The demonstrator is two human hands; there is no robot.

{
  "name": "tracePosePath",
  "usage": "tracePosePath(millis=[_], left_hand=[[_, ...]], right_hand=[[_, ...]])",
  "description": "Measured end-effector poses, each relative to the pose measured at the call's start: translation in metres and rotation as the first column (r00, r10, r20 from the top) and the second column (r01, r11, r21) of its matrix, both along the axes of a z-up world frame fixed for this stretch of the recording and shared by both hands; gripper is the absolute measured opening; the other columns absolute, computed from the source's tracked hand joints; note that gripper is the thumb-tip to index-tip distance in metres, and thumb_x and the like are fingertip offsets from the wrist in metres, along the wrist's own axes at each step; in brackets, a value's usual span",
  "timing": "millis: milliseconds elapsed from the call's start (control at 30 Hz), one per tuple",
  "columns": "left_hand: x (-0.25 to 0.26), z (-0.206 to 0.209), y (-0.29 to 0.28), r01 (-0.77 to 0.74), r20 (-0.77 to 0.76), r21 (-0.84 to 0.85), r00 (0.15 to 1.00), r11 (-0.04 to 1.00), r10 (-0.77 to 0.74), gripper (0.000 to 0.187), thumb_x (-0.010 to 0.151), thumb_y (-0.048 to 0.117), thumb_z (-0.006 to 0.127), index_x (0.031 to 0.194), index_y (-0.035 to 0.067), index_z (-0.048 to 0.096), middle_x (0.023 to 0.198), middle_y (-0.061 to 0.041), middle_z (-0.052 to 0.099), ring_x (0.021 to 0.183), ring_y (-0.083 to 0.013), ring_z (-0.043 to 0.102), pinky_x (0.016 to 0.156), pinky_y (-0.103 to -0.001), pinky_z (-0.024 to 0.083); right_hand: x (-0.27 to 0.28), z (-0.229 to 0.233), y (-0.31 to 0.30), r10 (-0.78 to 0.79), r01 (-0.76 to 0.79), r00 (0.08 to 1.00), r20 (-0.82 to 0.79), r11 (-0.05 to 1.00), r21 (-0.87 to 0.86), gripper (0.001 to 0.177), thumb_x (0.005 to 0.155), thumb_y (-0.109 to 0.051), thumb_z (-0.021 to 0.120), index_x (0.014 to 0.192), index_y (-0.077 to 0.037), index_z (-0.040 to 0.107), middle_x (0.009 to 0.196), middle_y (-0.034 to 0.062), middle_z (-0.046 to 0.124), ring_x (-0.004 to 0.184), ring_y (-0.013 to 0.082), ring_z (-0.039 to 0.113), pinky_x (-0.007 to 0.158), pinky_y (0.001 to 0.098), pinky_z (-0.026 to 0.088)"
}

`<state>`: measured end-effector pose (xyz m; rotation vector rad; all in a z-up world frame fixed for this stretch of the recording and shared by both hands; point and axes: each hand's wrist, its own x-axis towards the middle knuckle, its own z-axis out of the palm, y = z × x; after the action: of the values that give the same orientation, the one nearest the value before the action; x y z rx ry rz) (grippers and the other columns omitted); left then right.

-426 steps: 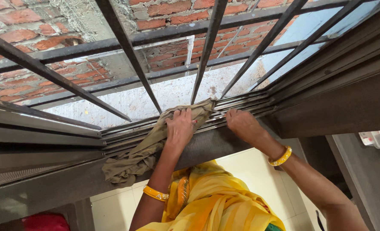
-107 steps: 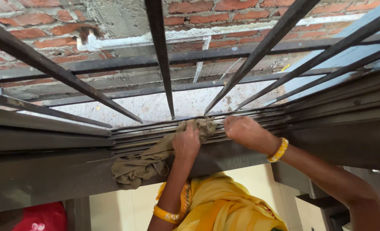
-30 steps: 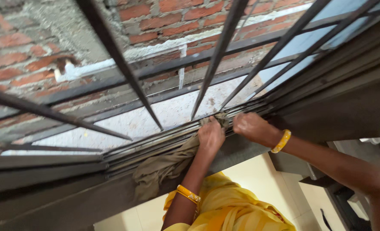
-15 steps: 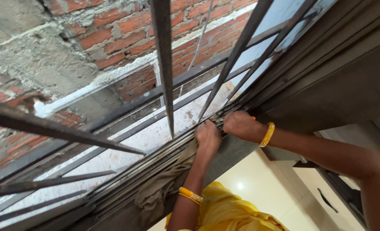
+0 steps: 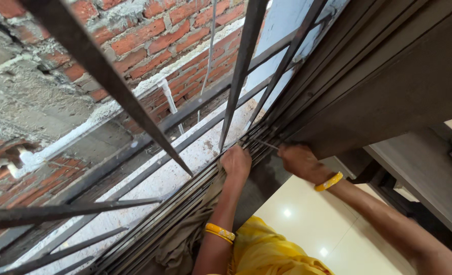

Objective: The person cleans the metal window frame and bars using a cloth and a small orange tool. They repeatedly wipe the frame and use the tool to scrape or pick at the crevices between the metal bars and the frame.

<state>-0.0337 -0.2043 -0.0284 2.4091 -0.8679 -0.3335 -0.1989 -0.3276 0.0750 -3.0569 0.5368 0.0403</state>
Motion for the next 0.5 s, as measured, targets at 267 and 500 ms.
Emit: tracePosePath(millis=[267, 500], left_hand=[[0.008, -0.054, -0.029, 0.011, 0.203, 0.134, 0.978, 0.991, -0.038, 0.015, 0.088, 0.011, 0.064, 0.079, 0.006, 0.075, 0.081, -0.017, 0.075, 0.077, -0.0337, 0.075, 0.067, -0.043, 0.06], [0.009, -0.05, -0.023, -0.093, 0.266, -0.048, 0.959, 0.995, 0.102, 0.015, 0.082, 0.014, 0.066, 0.071, 0.006, 0.07, 0.073, -0.018, 0.073, 0.068, -0.0358, 0.074, 0.061, -0.047, 0.058]], right_hand=[[0.018, 0.01, 0.008, 0.145, -0.183, 0.976, -0.16, 0.949, -0.256, 0.012, 0.077, -0.009, 0.062, 0.087, -0.002, 0.065, 0.081, 0.0165, 0.07, 0.063, 0.0269, 0.072, 0.055, 0.0375, 0.058], [0.043, 0.002, 0.001, 0.42, -0.403, 0.907, 0.04, 0.891, -0.211, 0.007, 0.07, -0.009, 0.064, 0.072, -0.003, 0.063, 0.072, 0.014, 0.064, 0.066, 0.0281, 0.069, 0.054, 0.0402, 0.056]])
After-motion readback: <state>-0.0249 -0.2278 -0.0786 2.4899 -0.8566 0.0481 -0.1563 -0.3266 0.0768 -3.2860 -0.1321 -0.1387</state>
